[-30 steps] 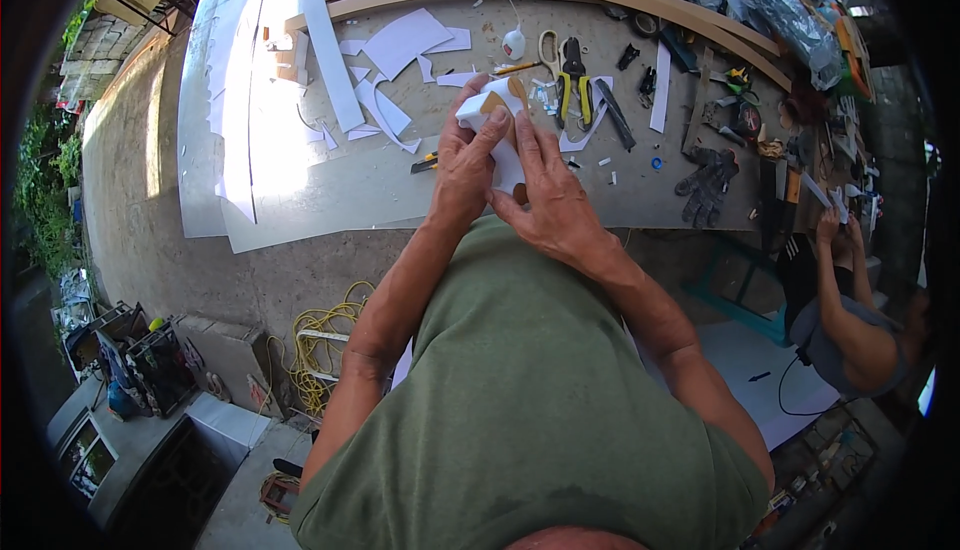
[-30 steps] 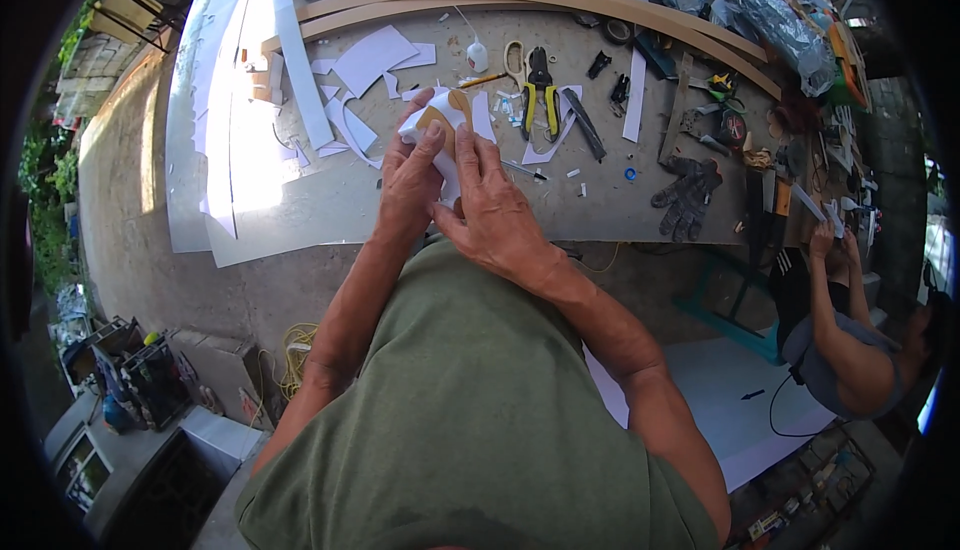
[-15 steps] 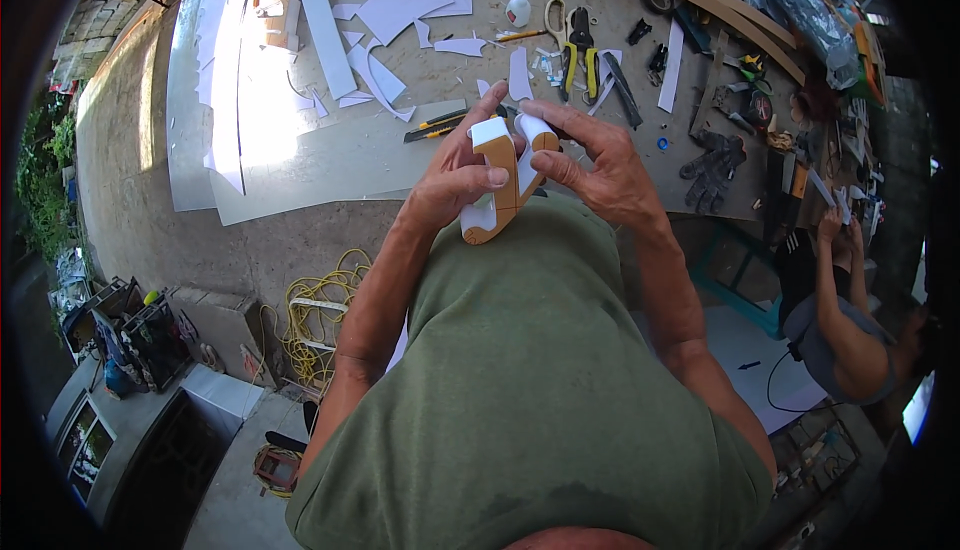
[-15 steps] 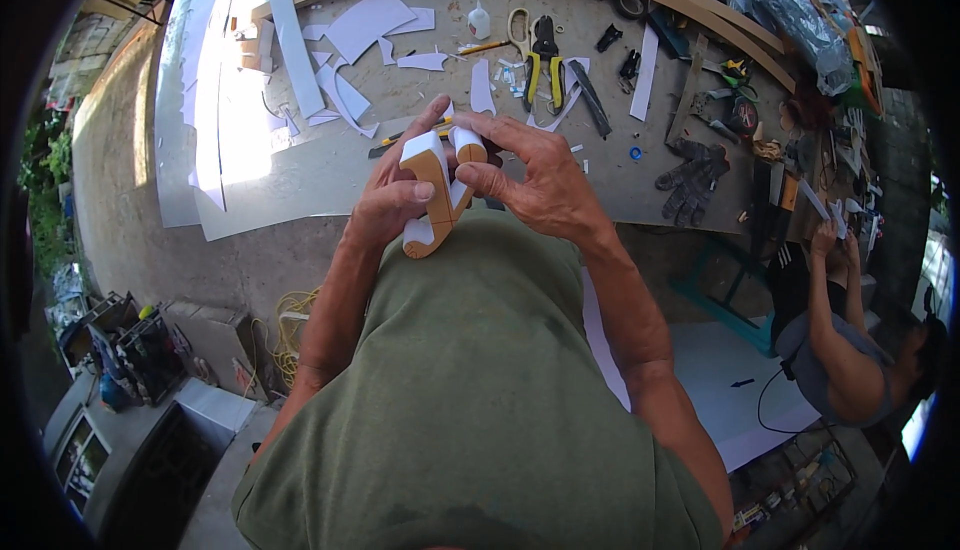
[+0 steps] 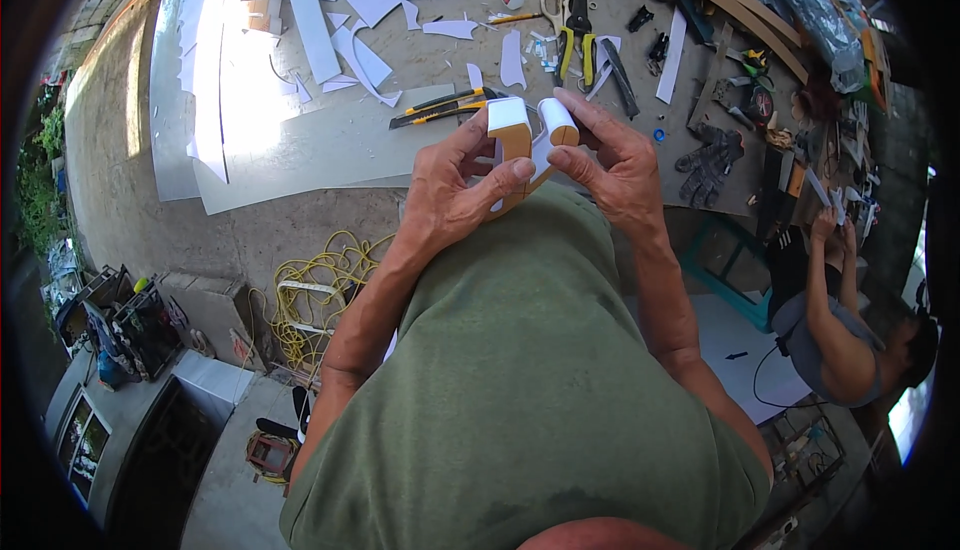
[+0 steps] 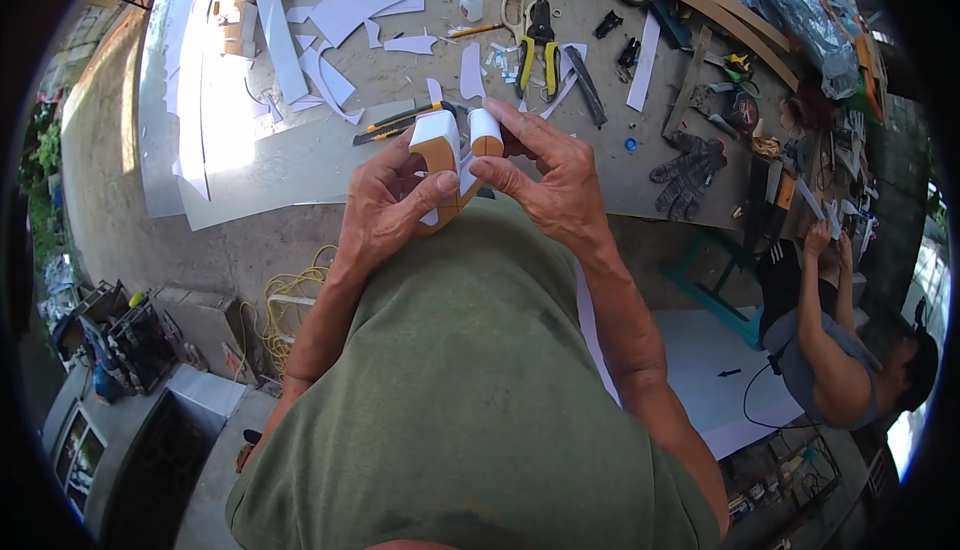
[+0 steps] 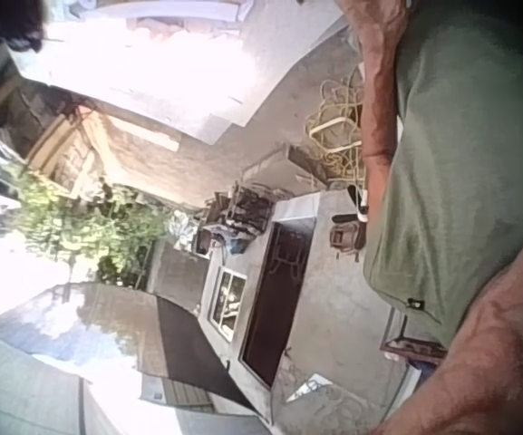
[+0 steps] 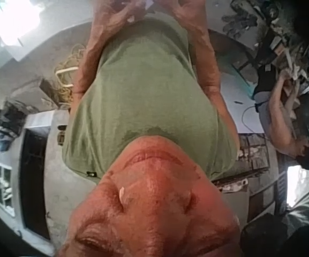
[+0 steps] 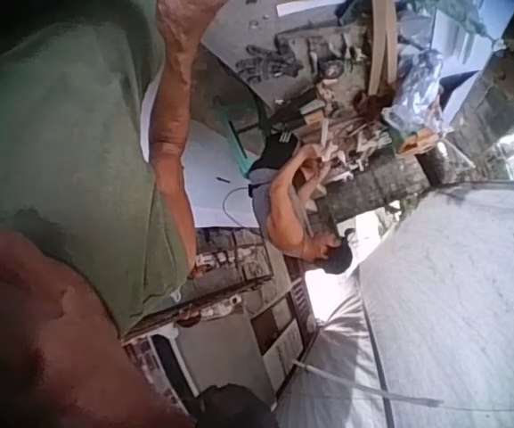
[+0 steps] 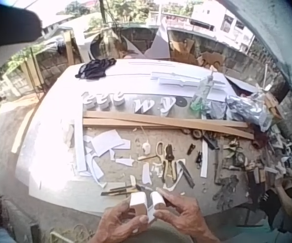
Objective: Trimming and refining the edges of foam/plastic sign letters using a utility knife.
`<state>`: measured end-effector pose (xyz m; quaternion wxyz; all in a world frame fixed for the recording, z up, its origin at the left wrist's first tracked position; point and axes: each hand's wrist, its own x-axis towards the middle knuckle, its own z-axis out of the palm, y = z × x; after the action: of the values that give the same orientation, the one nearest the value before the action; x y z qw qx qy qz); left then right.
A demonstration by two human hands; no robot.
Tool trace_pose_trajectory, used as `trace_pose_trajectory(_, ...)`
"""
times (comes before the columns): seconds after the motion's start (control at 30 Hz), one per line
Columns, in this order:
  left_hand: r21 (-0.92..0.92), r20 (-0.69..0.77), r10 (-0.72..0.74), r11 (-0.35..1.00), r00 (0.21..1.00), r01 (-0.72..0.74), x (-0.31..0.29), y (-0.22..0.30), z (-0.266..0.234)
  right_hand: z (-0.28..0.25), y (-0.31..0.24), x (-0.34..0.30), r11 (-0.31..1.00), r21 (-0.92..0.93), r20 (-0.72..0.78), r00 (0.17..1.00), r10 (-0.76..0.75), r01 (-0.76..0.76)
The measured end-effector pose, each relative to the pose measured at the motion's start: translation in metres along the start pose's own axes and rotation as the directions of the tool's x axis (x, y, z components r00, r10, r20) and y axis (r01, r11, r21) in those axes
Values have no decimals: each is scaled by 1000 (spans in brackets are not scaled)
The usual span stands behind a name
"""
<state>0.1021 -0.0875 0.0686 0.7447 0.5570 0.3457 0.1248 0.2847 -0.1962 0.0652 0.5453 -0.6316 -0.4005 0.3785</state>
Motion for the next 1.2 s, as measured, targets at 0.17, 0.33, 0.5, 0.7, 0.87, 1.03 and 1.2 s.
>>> trace_pose_trajectory(0.17, 108, -25, 42, 993, 999, -39, -1, -5, 2, -3, -7, 3, 992, -126, 17, 1000, -19, 21)
trace_pose_trajectory(0.33, -74, -123, 116, 989, 986, -126, 3, -6, 9, -3, -7, 4, 986, -166, -4, 1000, 1, -1)
trace_pose_trajectory(0.5, 36, -48, 149, 988, 988, -148, 9, -4, 7, 1, -7, 6, 988, -152, -13, 1000, 25, -26)
trace_pose_trajectory(0.7, -92, -66, 115, 988, 991, -121, 12, -6, 8, 3, -11, 8, 990, -129, -9, 999, 50, -51)
trace_pose_trajectory(0.87, -100, -44, 132, 986, 990, -135, 11, -9, 2, 0, -7, 9, 988, -152, 18, 1000, 6, -3)
trace_pose_trajectory(1.03, -101, -22, 145, 984, 989, -147, 9, -8, 1, -3, -3, 11, 993, -110, 62, 997, -35, 42)
trace_pose_trajectory(1.2, -105, -1, 144, 984, 990, -143, 10, -9, -1, -2, -5, 9, 996, -88, 55, 998, 3, 2)
